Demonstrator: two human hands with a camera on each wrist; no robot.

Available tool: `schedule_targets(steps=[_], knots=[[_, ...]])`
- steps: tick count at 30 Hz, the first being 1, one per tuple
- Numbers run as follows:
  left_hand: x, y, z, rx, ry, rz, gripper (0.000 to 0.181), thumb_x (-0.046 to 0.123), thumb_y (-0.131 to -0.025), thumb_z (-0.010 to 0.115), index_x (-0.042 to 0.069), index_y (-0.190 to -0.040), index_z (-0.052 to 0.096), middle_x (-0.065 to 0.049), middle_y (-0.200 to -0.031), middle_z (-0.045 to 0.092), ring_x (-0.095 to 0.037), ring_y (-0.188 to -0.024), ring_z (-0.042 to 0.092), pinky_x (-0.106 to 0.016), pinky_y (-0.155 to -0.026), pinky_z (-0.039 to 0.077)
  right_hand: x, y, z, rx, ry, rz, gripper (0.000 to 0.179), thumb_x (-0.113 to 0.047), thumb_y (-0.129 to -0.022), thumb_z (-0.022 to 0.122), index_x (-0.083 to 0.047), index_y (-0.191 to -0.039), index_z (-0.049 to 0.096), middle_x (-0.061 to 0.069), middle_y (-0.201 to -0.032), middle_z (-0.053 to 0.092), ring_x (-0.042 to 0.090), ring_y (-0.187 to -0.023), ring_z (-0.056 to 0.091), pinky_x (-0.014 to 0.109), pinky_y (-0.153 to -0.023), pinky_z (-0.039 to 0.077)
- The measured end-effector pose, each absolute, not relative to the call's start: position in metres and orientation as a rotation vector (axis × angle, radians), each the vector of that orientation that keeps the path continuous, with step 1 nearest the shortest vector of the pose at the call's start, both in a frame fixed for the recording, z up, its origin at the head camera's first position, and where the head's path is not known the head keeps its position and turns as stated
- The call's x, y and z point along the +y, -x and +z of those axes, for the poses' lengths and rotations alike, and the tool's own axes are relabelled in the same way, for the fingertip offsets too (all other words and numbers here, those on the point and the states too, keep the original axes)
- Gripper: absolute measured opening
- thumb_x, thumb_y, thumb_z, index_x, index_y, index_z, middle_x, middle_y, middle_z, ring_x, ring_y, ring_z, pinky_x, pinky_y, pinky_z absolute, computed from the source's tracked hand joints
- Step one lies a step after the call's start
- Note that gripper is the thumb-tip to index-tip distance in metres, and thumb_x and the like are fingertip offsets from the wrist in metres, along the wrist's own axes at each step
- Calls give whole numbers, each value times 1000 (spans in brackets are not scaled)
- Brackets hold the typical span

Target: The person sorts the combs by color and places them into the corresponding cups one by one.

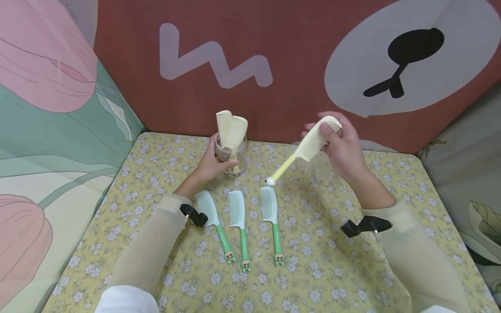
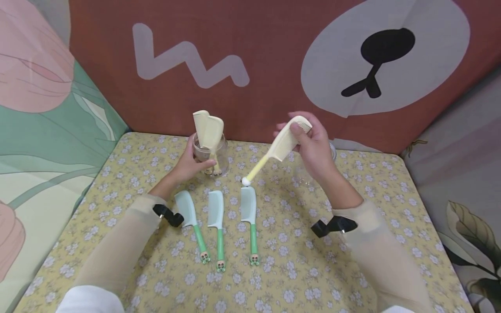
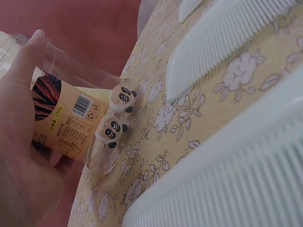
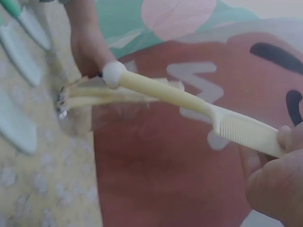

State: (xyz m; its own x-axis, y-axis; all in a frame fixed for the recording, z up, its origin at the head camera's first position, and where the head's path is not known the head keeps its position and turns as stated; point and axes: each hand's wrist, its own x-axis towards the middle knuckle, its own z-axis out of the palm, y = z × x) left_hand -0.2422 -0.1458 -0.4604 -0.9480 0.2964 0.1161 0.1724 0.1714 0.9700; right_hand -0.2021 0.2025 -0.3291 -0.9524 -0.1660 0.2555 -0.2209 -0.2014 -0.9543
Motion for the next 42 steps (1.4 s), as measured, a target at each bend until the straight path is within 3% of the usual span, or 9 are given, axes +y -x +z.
schedule_targets(steps=[10,13,18,27,35,42], knots=[[-144,227,-432,2284,-460,1893,101,5,-89,76,9,-161,5,-21,-159,25,-36,-146,32,-54,-115,34,154,217,-301,-1683,-520,2407,24,-9,-104,54,-4,-127,58,18,-107,72,28,-98,74,37,-81,61],[-145,233,-441,2286,-457,1899,103,5,-89,77,13,-161,5,-20,-159,26,-36,-144,33,-55,-114,35,138,224,-296,-1607,-524,2418,22,-7,-104,53,-3,-125,59,18,-105,72,29,-96,74,39,-87,59],[-146,242,-458,2326,-456,1895,104,9,-89,78,21,-162,4,-14,-160,26,-32,-144,34,-53,-114,35,113,234,-294,-1550,-552,2386,20,-4,-103,53,-3,-121,61,17,-102,73,28,-93,75,41,-85,60],[-146,242,-460,2358,-479,1899,102,11,-89,79,22,-161,8,-11,-158,29,-29,-144,35,-52,-113,37,79,247,-308,-1586,-660,2283,20,1,-104,53,3,-122,59,11,-100,74,27,-92,74,44,-83,60],[-148,242,-459,2352,-449,1891,101,13,-90,79,23,-161,7,-11,-159,29,-28,-143,36,-51,-113,36,52,250,-323,-1731,-681,2237,23,4,-102,55,12,-123,57,22,-101,72,35,-94,72,44,-87,59],[-147,243,-460,2296,-425,1914,103,6,-90,77,20,-162,4,-15,-159,29,-33,-142,37,-51,-113,34,37,249,-335,-1916,-677,2153,24,2,-102,57,11,-124,58,31,-110,68,35,-99,71,38,-83,60]])
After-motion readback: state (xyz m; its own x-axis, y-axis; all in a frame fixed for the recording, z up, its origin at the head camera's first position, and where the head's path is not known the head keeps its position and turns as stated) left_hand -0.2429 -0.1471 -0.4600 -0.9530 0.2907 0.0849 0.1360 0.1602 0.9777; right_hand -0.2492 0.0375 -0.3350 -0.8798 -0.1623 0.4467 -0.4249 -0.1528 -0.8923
